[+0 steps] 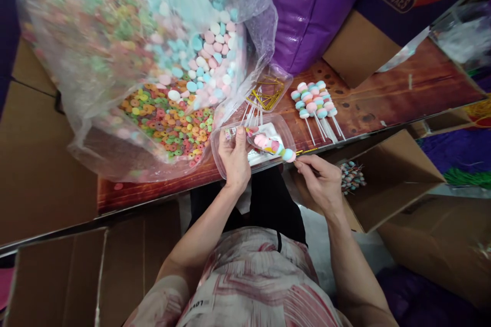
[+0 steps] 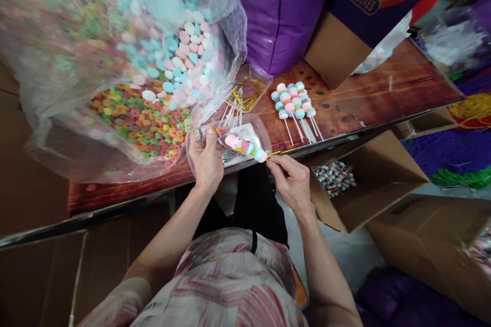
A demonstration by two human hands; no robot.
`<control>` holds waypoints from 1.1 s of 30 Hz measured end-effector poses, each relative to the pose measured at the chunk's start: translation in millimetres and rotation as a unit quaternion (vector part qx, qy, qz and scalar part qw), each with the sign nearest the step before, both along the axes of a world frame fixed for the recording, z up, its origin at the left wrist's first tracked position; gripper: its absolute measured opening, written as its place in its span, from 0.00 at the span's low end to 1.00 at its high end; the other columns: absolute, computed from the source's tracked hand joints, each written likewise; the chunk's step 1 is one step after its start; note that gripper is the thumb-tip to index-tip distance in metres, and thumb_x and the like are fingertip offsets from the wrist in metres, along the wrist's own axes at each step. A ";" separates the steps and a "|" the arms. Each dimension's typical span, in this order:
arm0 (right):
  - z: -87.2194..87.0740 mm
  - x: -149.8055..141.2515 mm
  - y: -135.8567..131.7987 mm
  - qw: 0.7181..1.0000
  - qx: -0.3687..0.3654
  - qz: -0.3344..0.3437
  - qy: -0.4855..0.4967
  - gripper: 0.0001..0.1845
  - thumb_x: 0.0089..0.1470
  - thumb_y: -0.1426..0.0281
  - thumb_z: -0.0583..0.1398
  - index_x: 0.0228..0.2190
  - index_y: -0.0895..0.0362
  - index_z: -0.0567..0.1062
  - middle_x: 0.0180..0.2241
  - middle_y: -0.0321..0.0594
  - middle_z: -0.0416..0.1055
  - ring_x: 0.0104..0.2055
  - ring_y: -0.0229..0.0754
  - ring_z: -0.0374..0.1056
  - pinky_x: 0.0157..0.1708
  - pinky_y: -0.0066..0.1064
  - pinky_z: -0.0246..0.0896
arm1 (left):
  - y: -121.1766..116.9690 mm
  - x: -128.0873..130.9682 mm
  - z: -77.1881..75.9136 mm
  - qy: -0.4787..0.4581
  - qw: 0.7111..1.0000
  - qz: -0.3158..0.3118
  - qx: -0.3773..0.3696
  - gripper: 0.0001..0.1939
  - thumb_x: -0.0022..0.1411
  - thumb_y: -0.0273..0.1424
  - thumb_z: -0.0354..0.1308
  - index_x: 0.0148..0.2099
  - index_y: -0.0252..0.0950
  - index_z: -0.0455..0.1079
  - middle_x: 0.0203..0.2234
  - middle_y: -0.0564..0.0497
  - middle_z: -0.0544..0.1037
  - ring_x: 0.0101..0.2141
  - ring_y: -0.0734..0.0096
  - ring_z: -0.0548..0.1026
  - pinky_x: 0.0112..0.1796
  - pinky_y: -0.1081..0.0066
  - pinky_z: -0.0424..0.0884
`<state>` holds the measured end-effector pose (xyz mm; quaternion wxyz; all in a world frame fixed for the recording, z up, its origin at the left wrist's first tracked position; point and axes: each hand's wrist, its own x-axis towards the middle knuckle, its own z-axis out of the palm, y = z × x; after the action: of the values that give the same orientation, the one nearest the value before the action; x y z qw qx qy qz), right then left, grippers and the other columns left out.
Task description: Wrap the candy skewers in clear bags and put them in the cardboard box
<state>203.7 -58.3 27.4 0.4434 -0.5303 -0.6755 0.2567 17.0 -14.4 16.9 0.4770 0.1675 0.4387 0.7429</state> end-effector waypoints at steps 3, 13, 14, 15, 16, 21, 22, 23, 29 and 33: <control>-2.5 -2.9 -0.7 1.000 0.013 -0.007 -0.018 0.07 0.62 0.71 0.64 0.33 0.54 0.82 0.29 0.36 0.80 0.27 0.38 0.73 0.31 0.31 0.68 | -1.3 -0.3 1.4 -0.028 1.000 -0.014 -0.004 0.25 0.50 0.51 0.76 0.41 0.42 0.74 0.33 0.51 0.84 0.41 0.61 0.85 0.42 0.66 0.79; -12.2 -11.0 -4.3 0.994 0.056 -0.009 -0.093 0.09 0.66 0.68 0.61 0.35 0.54 0.82 0.28 0.38 0.79 0.29 0.39 0.73 0.35 0.33 0.65 | -5.5 -2.6 -0.1 -0.077 0.984 -0.158 -0.021 0.26 0.48 0.47 0.78 0.38 0.38 0.71 0.34 0.50 0.85 0.45 0.61 0.85 0.47 0.65 0.79; -11.0 -11.7 -6.0 0.997 0.026 0.005 -0.074 0.09 0.66 0.68 0.60 0.36 0.54 0.81 0.27 0.36 0.77 0.28 0.38 0.71 0.33 0.32 0.64 | -5.0 -2.9 -0.8 -0.078 0.985 -0.156 -0.013 0.25 0.49 0.47 0.78 0.38 0.39 0.71 0.35 0.50 0.85 0.45 0.61 0.85 0.47 0.65 0.79; -9.5 -12.1 -7.7 0.999 -0.008 0.018 -0.051 0.09 0.66 0.68 0.60 0.36 0.54 0.81 0.25 0.34 0.74 0.26 0.37 0.69 0.31 0.31 0.63 | -4.5 -3.3 -1.3 -0.077 0.985 -0.155 -0.007 0.25 0.50 0.47 0.77 0.39 0.39 0.71 0.35 0.50 0.85 0.46 0.61 0.85 0.47 0.65 0.79; -7.9 -12.3 -9.1 0.998 -0.041 0.027 -0.027 0.09 0.67 0.67 0.60 0.36 0.54 0.81 0.23 0.32 0.71 0.25 0.36 0.67 0.30 0.30 0.61 | -4.2 -3.7 -1.6 -0.075 0.985 -0.155 -0.002 0.24 0.51 0.47 0.77 0.39 0.39 0.71 0.35 0.51 0.85 0.46 0.61 0.85 0.46 0.66 0.79; -2.1 -15.7 -9.1 0.985 -0.153 0.039 0.070 0.11 0.66 0.64 0.60 0.32 0.54 0.78 0.21 0.30 0.65 0.23 0.35 0.60 0.27 0.29 0.56 | -5.3 -2.2 0.7 -0.067 0.981 -0.184 0.002 0.25 0.52 0.47 0.76 0.41 0.39 0.72 0.36 0.50 0.85 0.45 0.61 0.85 0.44 0.67 0.79; -1.0 -17.8 -8.2 0.984 -0.159 0.038 0.075 0.12 0.66 0.64 0.60 0.32 0.54 0.77 0.21 0.30 0.64 0.23 0.35 0.60 0.27 0.29 0.55 | -5.7 -1.4 1.6 -0.063 0.980 -0.188 0.004 0.24 0.52 0.47 0.76 0.41 0.38 0.72 0.36 0.50 0.85 0.44 0.61 0.85 0.43 0.67 0.79; 0.3 -20.1 -7.5 0.984 -0.160 0.035 0.074 0.12 0.66 0.64 0.60 0.31 0.55 0.77 0.21 0.30 0.64 0.23 0.35 0.59 0.27 0.29 0.55 | -5.9 -0.7 2.4 -0.060 0.980 -0.190 0.007 0.24 0.52 0.47 0.76 0.41 0.38 0.72 0.36 0.50 0.85 0.44 0.62 0.85 0.42 0.68 0.79; 9.9 -28.3 -10.8 0.988 -0.145 0.045 0.039 0.11 0.66 0.65 0.59 0.33 0.55 0.77 0.21 0.29 0.63 0.23 0.34 0.59 0.27 0.29 0.54 | -1.9 -5.9 4.1 -0.053 0.983 -0.178 0.005 0.20 0.57 0.46 0.74 0.39 0.38 0.72 0.33 0.50 0.84 0.42 0.63 0.85 0.39 0.70 0.78; 9.8 -25.9 -11.8 0.979 -0.177 0.044 0.095 0.12 0.66 0.64 0.60 0.30 0.55 0.76 0.20 0.29 0.63 0.23 0.34 0.59 0.28 0.29 0.54 | 0.6 -8.8 2.8 -0.065 0.984 -0.163 -0.001 0.20 0.59 0.47 0.72 0.38 0.38 0.72 0.33 0.51 0.84 0.41 0.64 0.85 0.40 0.70 0.78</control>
<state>177.9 -70.1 37.2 0.3928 -0.5437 -0.5967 0.4405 8.2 -13.8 19.8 0.6196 0.1875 0.3743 0.6639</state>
